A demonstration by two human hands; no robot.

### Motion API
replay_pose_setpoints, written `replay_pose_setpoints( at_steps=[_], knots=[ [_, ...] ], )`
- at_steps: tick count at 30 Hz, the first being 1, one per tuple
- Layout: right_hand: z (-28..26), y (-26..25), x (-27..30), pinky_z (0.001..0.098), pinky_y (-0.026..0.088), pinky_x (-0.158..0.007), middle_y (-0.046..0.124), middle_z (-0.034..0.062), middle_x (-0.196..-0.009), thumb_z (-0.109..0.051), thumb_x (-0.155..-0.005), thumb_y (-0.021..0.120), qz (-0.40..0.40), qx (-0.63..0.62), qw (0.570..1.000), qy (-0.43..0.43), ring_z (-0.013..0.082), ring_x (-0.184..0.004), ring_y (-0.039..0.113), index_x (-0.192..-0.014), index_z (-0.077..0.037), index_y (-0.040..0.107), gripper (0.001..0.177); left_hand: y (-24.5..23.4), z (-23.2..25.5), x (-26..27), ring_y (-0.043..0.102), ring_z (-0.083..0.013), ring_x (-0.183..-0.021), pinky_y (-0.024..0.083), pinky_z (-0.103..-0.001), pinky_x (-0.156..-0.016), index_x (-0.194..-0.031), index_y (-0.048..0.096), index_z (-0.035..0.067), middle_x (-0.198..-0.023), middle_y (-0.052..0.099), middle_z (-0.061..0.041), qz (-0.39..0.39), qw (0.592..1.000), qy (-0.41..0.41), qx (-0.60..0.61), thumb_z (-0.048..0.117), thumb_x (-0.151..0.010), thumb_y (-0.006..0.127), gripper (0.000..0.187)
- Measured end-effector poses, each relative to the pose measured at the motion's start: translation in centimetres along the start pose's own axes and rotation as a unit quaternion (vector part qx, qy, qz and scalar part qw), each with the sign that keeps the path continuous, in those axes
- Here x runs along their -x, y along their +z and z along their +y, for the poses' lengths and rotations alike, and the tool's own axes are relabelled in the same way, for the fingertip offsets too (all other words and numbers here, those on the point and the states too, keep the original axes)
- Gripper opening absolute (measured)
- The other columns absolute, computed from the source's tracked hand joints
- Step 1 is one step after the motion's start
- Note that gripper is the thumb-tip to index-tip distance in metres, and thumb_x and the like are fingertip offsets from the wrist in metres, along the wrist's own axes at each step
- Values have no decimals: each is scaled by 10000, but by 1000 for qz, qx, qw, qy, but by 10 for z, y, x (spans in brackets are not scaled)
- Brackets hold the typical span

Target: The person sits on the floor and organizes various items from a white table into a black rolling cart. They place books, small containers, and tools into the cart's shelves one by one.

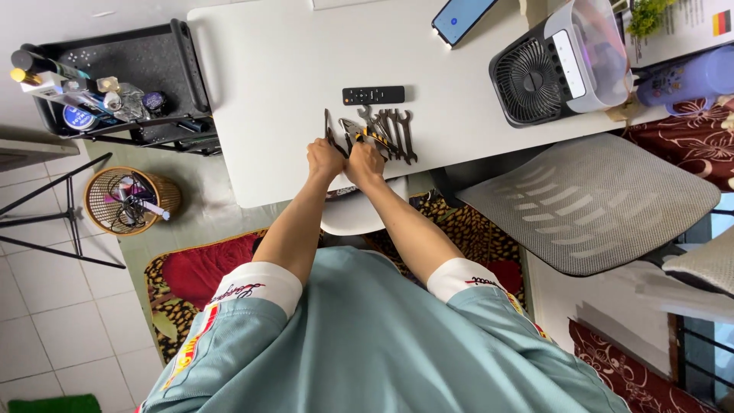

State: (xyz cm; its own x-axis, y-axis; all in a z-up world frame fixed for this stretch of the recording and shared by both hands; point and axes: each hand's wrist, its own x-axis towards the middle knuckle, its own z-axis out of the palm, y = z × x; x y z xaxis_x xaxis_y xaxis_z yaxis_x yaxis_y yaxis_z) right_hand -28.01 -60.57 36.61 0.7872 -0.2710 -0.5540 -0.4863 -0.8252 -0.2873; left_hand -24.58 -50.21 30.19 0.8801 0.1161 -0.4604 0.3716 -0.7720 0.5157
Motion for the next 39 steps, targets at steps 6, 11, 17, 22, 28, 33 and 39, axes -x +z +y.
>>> replay_pose_setpoints(
  at_steps=[6, 11, 17, 22, 28, 33, 39],
  knots=[
    [-20, -25, 4, 480, 593, -854, 763, 257, -1040, -407, -872, 738, 17, -70, 996, -59, 400, -968, 736, -1041, 3, 739, 443, -24, -13, -25, 749, -379, -922, 604, -466, -778, -1037, 697, -45, -989, 720, -257, -55, 983, -115, 135, 169, -975, 579, 253],
    [-13, 4, -24, 365, 617, -816, 836, 214, -969, -284, -914, 663, -77, -195, 976, -62, 251, -847, 789, -1023, 7, 768, 329, -47, -48, -41, 542, -228, -631, 450, -399, -543, -1015, 670, -55, -801, 646, -139, -123, 860, -165, 466, -20, -971, 434, 242],
    [-29, 23, -28, 334, 624, -674, 766, 181, -1007, -160, -1024, 535, -197, -453, 866, -79, 231, -836, 800, -1107, 35, 596, 221, -89, -83, -39, 558, -187, -715, 526, -339, -654, -1151, 605, -25, -866, 641, -90, -200, 749, -93, 625, -12, -1068, 446, 181],
    [-94, 24, 5, 347, 672, -667, 724, 155, -997, -191, -1059, 440, -146, -503, 843, -124, 262, -823, 782, -1109, -62, 391, 147, -120, -114, -32, 614, -181, -780, 603, -376, -772, -1172, 606, -4, -922, 661, -90, -190, 693, -30, 695, 2, -1092, 478, 151],
    [-186, 55, 67, 366, 677, -609, 683, 144, -932, -91, -1021, 636, 110, -353, 893, -255, 250, -786, 812, -1077, -32, 438, 214, -185, -160, -18, 691, -212, -855, 617, -411, -829, -1228, 604, -32, -1046, 712, -127, -171, 647, 46, 742, -9, -1080, 510, 176],
    [-238, 93, 90, 386, 664, -758, 651, 121, -1063, 13, -1028, 561, -76, -567, 804, -163, 263, -934, 767, -1091, -61, 447, 150, -273, -221, 3, 731, -219, -964, 621, -368, -904, -1388, 585, -34, -1254, 725, -160, -222, 626, 52, 746, -12, -1078, 494, 324],
    [-286, 151, 128, 379, 658, -818, 715, 184, -1199, 16, -1055, 526, -155, -587, 785, -125, 261, -1002, 763, -1120, -79, 454, 136, -312, -310, 4, 735, -198, -908, 634, -353, -816, -1235, 636, -34, -1123, 755, -124, -185, 670, -17, 719, -8, -1034, 578, 211]
  ],
)
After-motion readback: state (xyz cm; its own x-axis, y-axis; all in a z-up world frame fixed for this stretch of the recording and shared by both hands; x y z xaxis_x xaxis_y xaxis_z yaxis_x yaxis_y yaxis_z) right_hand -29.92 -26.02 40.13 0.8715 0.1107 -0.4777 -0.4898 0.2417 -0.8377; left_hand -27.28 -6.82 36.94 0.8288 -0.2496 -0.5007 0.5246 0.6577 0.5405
